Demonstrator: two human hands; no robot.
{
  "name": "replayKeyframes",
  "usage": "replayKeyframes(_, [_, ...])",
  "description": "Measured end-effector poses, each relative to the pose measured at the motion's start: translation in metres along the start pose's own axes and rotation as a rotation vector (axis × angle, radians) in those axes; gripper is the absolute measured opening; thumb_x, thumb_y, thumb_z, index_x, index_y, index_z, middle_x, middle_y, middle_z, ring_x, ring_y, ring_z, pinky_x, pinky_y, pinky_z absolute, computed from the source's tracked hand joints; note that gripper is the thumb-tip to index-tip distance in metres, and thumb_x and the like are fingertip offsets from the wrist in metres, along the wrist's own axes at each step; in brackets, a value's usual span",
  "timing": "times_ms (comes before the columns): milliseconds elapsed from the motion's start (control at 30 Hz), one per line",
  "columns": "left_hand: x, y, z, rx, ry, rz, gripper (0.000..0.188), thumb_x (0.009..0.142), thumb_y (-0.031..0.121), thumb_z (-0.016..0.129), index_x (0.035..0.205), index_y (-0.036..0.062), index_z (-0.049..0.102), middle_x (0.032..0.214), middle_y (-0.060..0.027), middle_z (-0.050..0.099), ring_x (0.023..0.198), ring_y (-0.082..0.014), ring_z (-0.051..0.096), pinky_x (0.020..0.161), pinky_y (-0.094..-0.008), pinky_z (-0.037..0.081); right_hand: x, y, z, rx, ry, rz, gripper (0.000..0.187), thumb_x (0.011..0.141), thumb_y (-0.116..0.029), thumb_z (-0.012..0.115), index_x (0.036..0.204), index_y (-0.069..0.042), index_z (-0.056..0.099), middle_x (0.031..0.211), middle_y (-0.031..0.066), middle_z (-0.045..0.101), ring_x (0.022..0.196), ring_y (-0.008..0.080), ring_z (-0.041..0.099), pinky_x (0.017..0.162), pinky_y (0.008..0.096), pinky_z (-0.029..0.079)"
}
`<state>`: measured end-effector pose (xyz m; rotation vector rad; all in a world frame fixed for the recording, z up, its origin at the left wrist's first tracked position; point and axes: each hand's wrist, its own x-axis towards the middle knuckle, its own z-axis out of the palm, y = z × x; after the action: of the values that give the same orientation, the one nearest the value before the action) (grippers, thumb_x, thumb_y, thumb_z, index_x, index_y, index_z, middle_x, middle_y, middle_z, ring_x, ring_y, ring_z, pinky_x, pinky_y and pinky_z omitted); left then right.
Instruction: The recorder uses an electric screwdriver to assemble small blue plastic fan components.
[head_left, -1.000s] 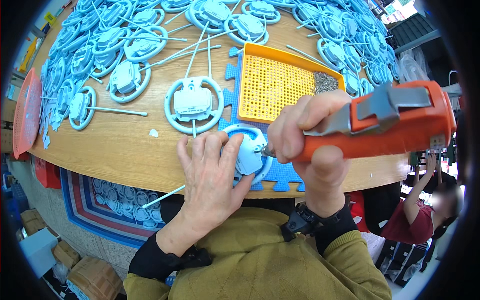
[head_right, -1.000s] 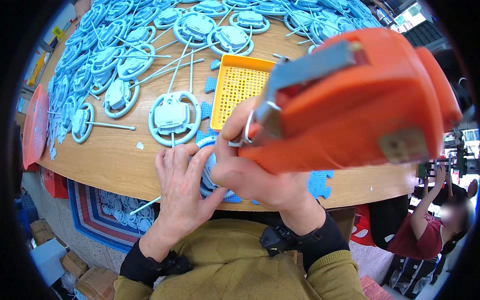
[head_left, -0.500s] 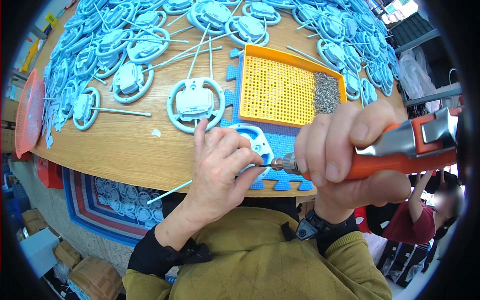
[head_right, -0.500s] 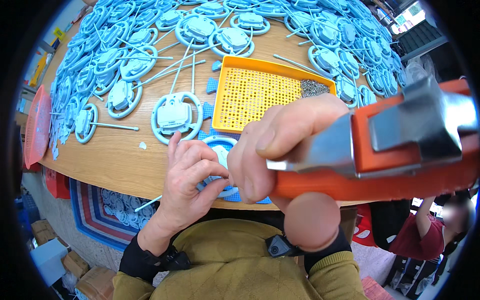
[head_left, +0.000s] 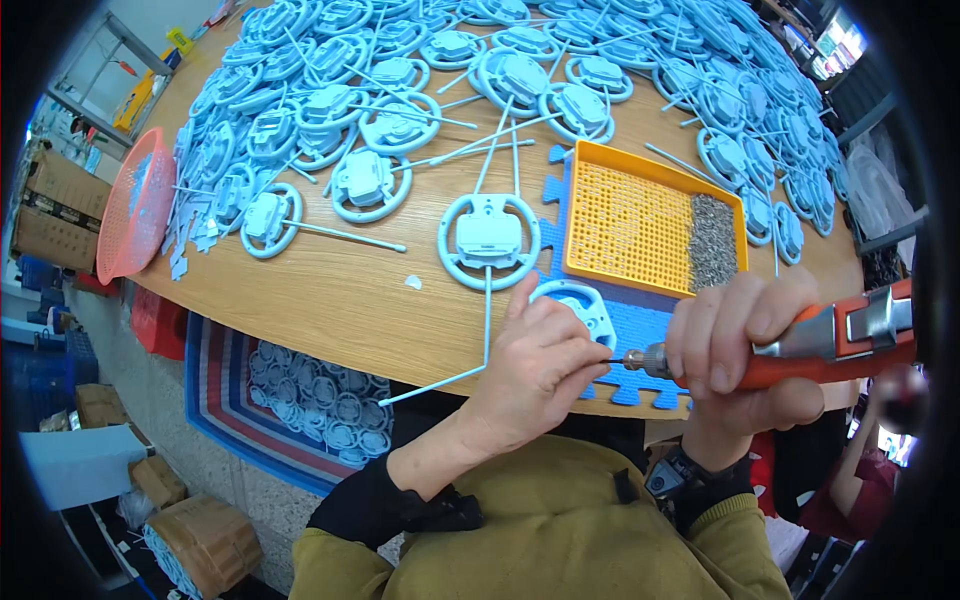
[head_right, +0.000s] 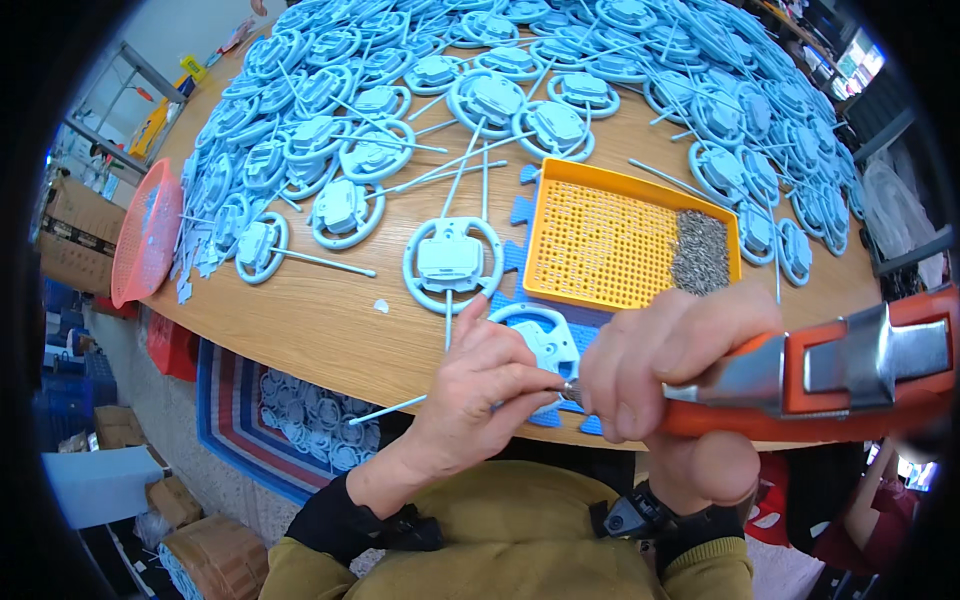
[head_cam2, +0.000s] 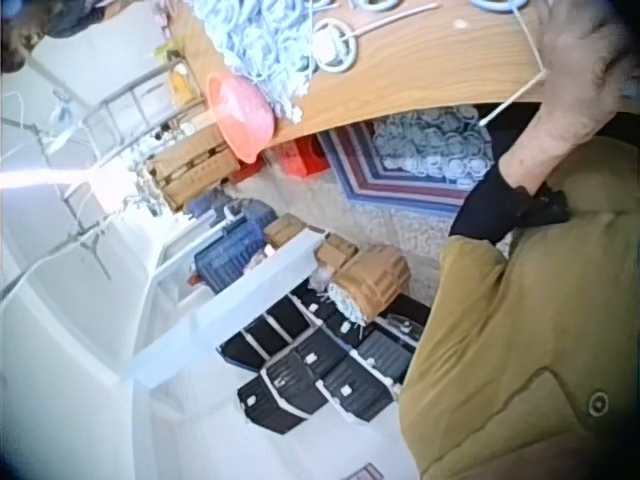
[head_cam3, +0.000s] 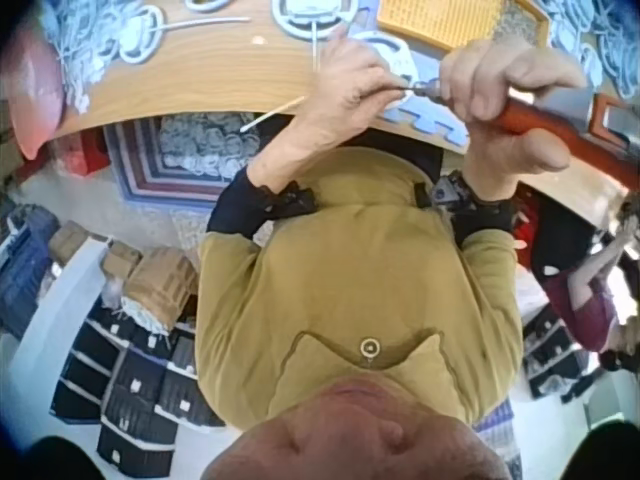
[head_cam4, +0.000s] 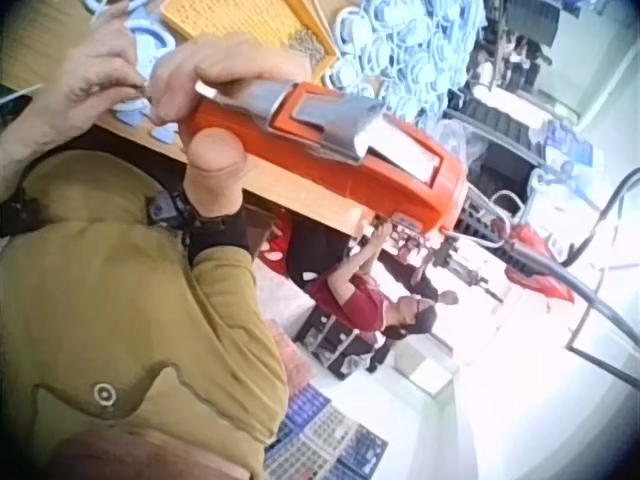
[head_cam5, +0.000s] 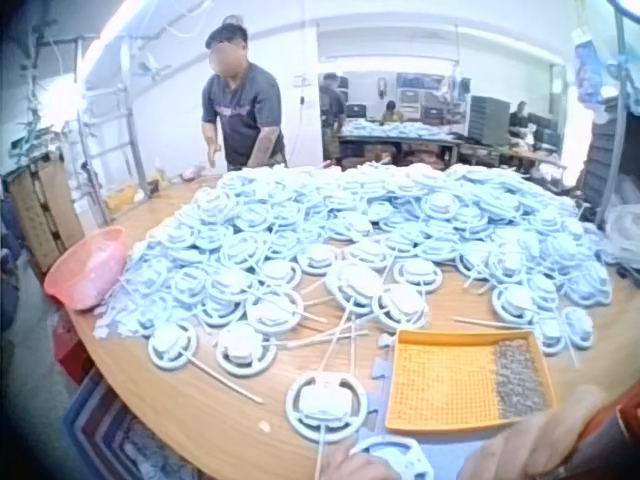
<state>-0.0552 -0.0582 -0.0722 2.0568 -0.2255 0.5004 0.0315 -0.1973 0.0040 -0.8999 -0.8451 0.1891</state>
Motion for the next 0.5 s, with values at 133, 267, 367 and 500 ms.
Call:
replayKeyframes(133, [-0.002,-0.005,-0.001,0.009,-0.03,0.024,0.027,0.07,0.013,0.076,0.095,0.0094,0.067,0.085,-0.0037,0.055,0.088,-0.0225,0.054,0.105,-0.0522,0.022,0.001,0.006,-0.002,0.011,0.021,0.001,0.061,0.074,-0.063,0.063,0.094,-0.007,0.047,0.063,-0.0009,0.05,0.047,0.012,0.048,0.045,0.027,0.042])
replayKeyframes(267, [0.004,0.004,-0.004,0.434,-0.024,-0.097,0.058,0.064,0.032,0.08,0.112,0.0079,0.057,0.108,-0.0103,0.049,0.106,-0.0296,0.046,0.105,-0.0561,0.018,0.003,0.02,-0.01,-0.169,0.094,0.049,0.066,0.069,-0.067,0.062,0.093,-0.007,0.046,0.062,0.0003,0.048,0.048,0.0129,0.047,0.045,0.0268,0.041])
replayKeyframes(367, [0.002,0.0,0.002,0.54,-0.065,-0.139,0.066,0.062,0.037,0.08,0.115,0.0057,0.055,0.113,-0.0119,0.048,0.114,-0.0319,0.041,0.105,-0.0587,0.016,0.003,0.02,-0.009,-0.212,0.113,0.137,0.066,0.071,-0.066,0.062,0.094,-0.006,0.047,0.061,0.0012,0.048,0.049,0.0129,0.047,0.046,0.0263,0.041])
replayKeyframes(500, [0.003,-0.001,0.008,0.561,-0.081,-0.147,0.063,0.063,0.034,0.08,0.113,0.0042,0.055,0.111,-0.0116,0.049,0.114,-0.0321,0.04,0.104,-0.0615,0.015,-0.001,0.023,-0.014,-0.218,0.092,0.208,0.064,0.073,-0.063,0.064,0.096,-0.005,0.048,0.062,0.002,0.048,0.05,0.0127,0.047,0.046,0.0259,0.041])
